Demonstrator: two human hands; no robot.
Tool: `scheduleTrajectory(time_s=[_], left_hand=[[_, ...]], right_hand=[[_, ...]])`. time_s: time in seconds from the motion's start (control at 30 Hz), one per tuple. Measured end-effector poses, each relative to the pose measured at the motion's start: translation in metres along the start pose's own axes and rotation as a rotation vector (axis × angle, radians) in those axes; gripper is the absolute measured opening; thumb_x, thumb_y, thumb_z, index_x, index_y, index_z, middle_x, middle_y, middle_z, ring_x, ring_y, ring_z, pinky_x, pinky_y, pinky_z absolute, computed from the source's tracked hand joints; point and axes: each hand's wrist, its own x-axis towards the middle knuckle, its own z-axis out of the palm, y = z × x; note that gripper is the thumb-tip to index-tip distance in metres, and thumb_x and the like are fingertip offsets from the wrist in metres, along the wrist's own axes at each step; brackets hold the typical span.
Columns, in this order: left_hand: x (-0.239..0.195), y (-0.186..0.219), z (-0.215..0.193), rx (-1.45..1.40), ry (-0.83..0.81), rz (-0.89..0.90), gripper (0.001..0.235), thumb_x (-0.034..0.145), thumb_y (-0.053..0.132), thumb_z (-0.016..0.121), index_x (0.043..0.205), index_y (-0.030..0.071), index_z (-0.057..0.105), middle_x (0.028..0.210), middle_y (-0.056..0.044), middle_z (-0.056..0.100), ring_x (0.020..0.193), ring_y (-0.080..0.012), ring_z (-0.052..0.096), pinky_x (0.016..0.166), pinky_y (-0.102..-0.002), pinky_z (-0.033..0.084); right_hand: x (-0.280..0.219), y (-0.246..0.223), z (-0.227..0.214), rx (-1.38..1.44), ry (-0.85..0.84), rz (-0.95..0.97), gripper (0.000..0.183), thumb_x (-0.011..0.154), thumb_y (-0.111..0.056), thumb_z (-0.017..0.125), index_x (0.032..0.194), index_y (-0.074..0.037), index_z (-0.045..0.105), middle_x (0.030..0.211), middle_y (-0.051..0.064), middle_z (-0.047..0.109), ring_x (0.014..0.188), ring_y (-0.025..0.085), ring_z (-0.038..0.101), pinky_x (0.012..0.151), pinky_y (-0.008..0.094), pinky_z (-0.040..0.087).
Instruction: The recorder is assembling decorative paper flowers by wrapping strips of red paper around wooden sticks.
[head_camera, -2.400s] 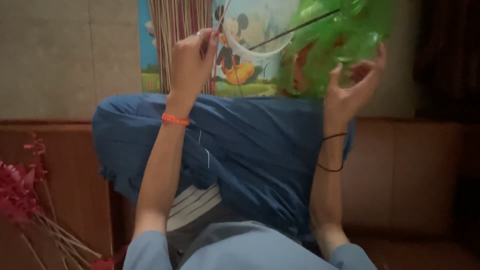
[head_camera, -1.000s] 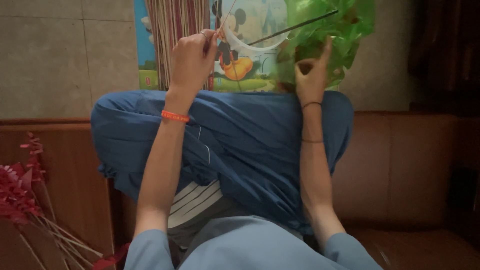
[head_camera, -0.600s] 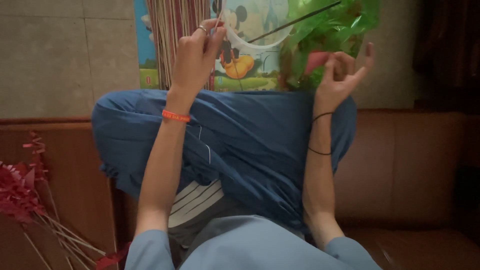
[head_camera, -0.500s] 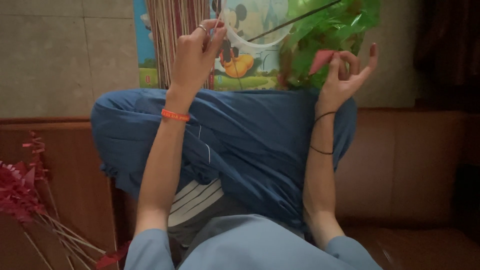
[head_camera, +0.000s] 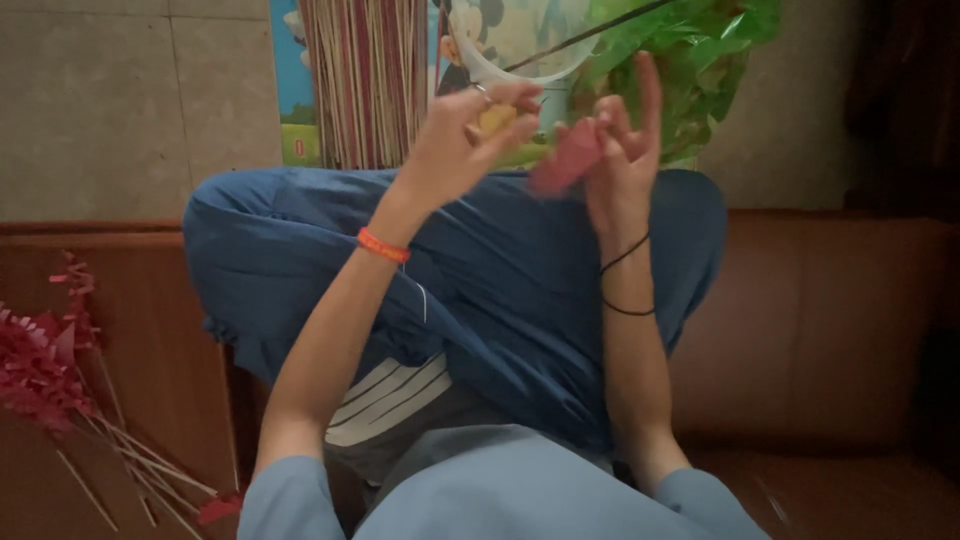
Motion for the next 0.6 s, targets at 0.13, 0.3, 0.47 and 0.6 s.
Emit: scheduleTrajectory(time_s=[0.13, 0.3, 0.47, 0.6], left_hand=[[-0.001, -0.005, 0.008, -0.292, -0.209, 0.016, 0.041, 0.106, 0.024, 0.073, 0.14, 0.005, 0.062, 0.122, -0.008, 0.076, 0.11, -0.0098, 0.073, 0.092, -0.024, 0.063], [-0.001, 0.006, 0.003, -0.288, -0.241, -0.175, 0.044, 0.096, 0.023, 0.079, 0.135, 0.006, 0.067, 0.11, -0.008, 0.079, 0.097, -0.0084, 0.072, 0.084, -0.024, 0.061], [-0.004, -0.003, 0.013, -0.358, -0.206, -0.203, 0.055, 0.093, 0.019, 0.082, 0.141, 0.007, 0.059, 0.111, -0.007, 0.077, 0.095, -0.0083, 0.07, 0.082, -0.026, 0.059], [-0.007, -0.021, 0.031, -0.377, -0.118, -0.052, 0.067, 0.094, 0.013, 0.083, 0.15, 0.004, 0.049, 0.117, -0.006, 0.071, 0.109, -0.0105, 0.068, 0.095, -0.027, 0.06]], right_hand=[[0.0, 0.009, 0.005, 0.104, -0.081, 0.091, 0.082, 0.102, 0.003, 0.068, 0.169, -0.017, 0.026, 0.108, 0.004, 0.058, 0.098, 0.016, 0.065, 0.096, 0.035, 0.06], [-0.001, 0.009, 0.007, -0.031, -0.058, 0.053, 0.085, 0.105, 0.005, 0.073, 0.171, -0.018, 0.024, 0.115, 0.008, 0.062, 0.099, 0.015, 0.066, 0.089, 0.03, 0.059], [0.001, 0.002, 0.019, -0.115, -0.077, 0.008, 0.091, 0.102, 0.003, 0.075, 0.17, -0.019, 0.017, 0.131, 0.015, 0.066, 0.093, 0.015, 0.069, 0.073, 0.027, 0.059], [0.001, -0.001, 0.023, -0.187, -0.064, 0.015, 0.095, 0.102, -0.003, 0.075, 0.169, -0.019, 0.01, 0.14, 0.024, 0.068, 0.093, 0.017, 0.073, 0.08, 0.03, 0.064]])
